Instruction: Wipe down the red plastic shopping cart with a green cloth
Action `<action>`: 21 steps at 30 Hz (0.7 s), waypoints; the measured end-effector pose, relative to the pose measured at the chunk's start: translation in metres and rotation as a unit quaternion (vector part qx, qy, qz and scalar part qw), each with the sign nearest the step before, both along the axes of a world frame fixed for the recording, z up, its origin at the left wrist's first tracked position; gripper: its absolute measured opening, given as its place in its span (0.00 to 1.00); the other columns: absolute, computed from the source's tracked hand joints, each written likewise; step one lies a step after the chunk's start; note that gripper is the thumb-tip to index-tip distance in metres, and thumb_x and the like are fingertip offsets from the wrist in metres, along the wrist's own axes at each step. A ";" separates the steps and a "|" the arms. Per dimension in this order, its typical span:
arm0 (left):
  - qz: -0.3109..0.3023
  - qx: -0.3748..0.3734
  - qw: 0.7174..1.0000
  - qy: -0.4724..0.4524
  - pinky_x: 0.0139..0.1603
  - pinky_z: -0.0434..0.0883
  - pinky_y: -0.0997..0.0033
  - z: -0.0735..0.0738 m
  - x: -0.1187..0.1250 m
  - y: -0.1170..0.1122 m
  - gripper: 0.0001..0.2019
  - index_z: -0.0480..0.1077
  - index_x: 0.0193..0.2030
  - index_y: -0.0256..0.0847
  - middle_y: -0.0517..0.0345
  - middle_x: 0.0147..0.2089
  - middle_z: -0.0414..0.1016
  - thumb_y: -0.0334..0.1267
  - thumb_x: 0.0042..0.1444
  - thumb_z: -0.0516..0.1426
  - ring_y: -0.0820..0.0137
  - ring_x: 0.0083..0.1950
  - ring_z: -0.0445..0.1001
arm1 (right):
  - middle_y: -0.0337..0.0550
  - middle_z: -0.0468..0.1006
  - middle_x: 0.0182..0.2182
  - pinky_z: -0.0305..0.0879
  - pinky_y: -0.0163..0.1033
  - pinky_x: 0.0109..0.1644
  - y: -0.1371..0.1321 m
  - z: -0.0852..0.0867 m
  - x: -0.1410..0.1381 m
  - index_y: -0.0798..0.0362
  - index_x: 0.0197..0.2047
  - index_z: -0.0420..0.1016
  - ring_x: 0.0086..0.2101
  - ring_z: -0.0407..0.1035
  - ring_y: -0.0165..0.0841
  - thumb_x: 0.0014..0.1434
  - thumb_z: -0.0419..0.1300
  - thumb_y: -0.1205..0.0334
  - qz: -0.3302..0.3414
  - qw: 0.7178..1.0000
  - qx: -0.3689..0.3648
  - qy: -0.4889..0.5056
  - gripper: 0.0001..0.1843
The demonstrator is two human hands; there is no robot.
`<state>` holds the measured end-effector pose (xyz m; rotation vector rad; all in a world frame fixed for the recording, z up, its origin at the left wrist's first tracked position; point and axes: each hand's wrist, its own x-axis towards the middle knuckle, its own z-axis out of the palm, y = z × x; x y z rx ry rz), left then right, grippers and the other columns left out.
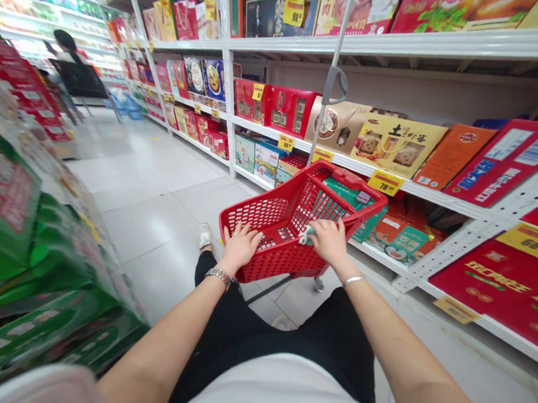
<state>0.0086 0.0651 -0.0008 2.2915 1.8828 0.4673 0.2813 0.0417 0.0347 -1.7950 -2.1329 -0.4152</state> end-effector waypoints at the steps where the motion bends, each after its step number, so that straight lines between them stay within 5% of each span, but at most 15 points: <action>1: 0.001 -0.001 1.000 0.000 0.73 0.43 0.30 -0.001 0.000 0.000 0.27 0.74 0.60 0.50 0.51 0.72 0.63 0.52 0.69 0.40 0.48 0.77 0.51 | 0.49 0.78 0.54 0.42 0.66 0.68 0.005 0.006 0.017 0.46 0.56 0.75 0.55 0.66 0.46 0.65 0.60 0.63 -0.016 1.000 0.005 -0.007 0.17; 5: -0.004 -0.008 1.000 0.009 0.73 0.44 0.32 -0.002 0.005 0.000 0.27 0.73 0.61 0.51 0.53 0.72 0.65 0.53 0.70 0.39 0.51 0.76 0.52 | 0.49 0.78 0.53 0.43 0.67 0.67 0.021 0.023 0.061 0.47 0.52 0.77 0.56 0.65 0.47 0.63 0.60 0.64 -0.058 0.998 0.019 -0.022 0.14; 8: -0.010 -0.008 1.000 0.010 0.74 0.45 0.33 -0.003 0.011 -0.002 0.28 0.74 0.60 0.51 0.53 0.71 0.65 0.53 0.70 0.39 0.51 0.76 0.53 | 0.50 0.78 0.49 0.47 0.63 0.66 0.026 0.026 0.057 0.49 0.47 0.79 0.54 0.66 0.47 0.63 0.61 0.64 -0.043 0.999 -0.013 -0.029 0.10; 16: -0.006 -0.015 1.000 0.019 0.73 0.48 0.34 -0.001 0.009 -0.003 0.27 0.74 0.60 0.49 0.50 0.71 0.66 0.52 0.70 0.39 0.51 0.75 0.55 | 0.47 0.77 0.44 0.56 0.48 0.58 0.006 0.004 -0.038 0.50 0.46 0.79 0.46 0.68 0.40 0.64 0.63 0.60 0.084 0.992 -0.091 -0.029 0.08; 21: -0.001 -0.019 0.999 0.034 0.72 0.50 0.32 0.002 -0.002 -0.005 0.28 0.73 0.61 0.47 0.47 0.71 0.65 0.53 0.70 0.39 0.50 0.75 0.56 | 0.48 0.76 0.43 0.59 0.46 0.51 -0.009 -0.010 -0.093 0.51 0.45 0.77 0.46 0.67 0.43 0.60 0.67 0.45 0.116 0.990 -0.077 -0.025 0.19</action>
